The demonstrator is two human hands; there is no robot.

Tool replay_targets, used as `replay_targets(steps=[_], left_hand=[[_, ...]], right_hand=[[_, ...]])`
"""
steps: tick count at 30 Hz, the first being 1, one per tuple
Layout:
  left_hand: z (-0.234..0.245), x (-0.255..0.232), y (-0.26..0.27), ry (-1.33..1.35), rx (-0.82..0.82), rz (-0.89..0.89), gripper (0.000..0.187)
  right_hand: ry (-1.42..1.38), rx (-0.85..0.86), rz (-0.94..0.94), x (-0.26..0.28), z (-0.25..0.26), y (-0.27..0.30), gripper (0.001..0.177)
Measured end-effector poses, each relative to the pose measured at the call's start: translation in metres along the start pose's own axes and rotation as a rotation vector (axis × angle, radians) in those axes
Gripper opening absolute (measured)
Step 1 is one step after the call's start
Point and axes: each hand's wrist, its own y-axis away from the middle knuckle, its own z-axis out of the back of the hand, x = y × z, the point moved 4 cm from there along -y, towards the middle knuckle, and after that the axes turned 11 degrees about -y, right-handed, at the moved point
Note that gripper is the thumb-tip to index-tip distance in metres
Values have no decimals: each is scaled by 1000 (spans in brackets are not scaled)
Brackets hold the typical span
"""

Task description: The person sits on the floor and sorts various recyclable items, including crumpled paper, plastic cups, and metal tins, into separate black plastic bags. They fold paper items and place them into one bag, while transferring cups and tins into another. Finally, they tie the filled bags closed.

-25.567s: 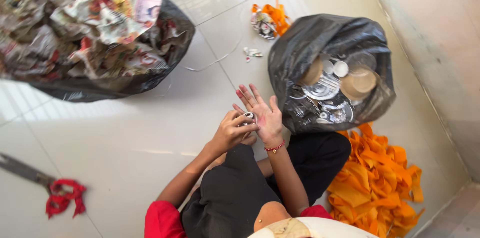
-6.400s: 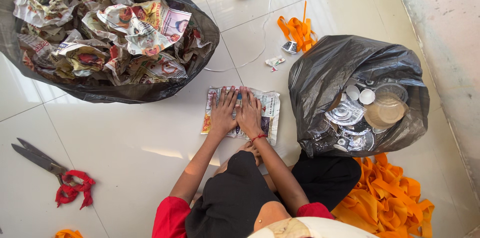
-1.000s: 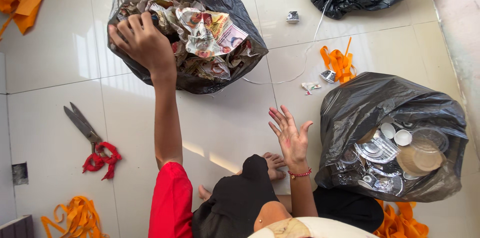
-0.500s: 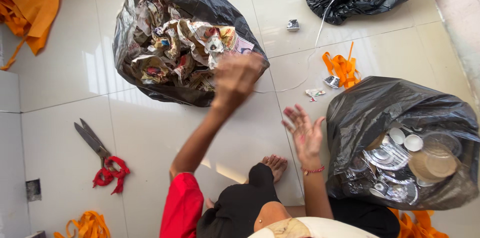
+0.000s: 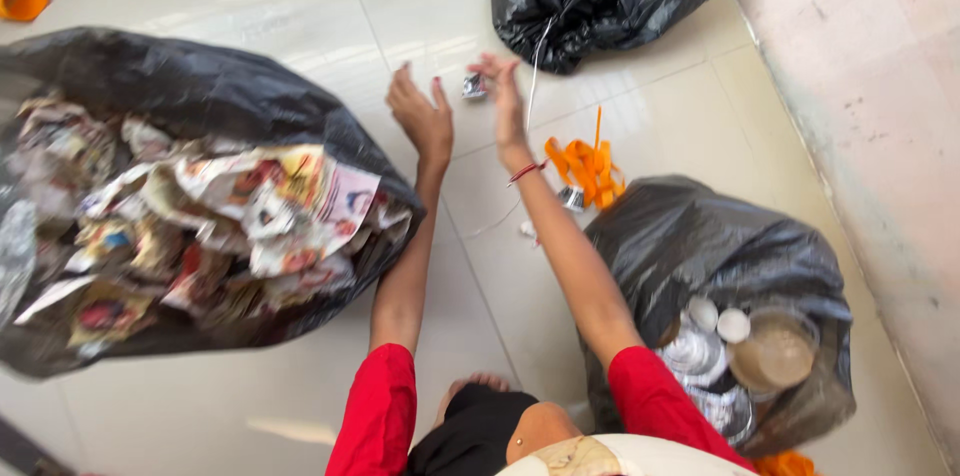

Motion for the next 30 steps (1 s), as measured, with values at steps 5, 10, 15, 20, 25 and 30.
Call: replay_targets(steps=[5, 10, 15, 20, 25, 30], left_hand=[[-10, 50, -57, -380, -288, 169, 86], [14, 99, -109, -766, -90, 105, 94], [15, 119, -120, -1106, -43, -82, 94], [4, 119, -128, -1049, -10, -61, 80], [-4, 31, -50, -290, 75, -233, 62], [50, -25, 38, 255, 271, -186, 57]], right_hand=[[79, 160, -64, -77, -11, 0, 72], [706, 401, 344, -82, -22, 41, 53], [530, 419, 263, -69, -20, 40, 56], [452, 313, 210, -82, -8, 39, 58], [439, 212, 159, -114, 9, 35, 58], [33, 189, 58, -120, 18, 39, 61]])
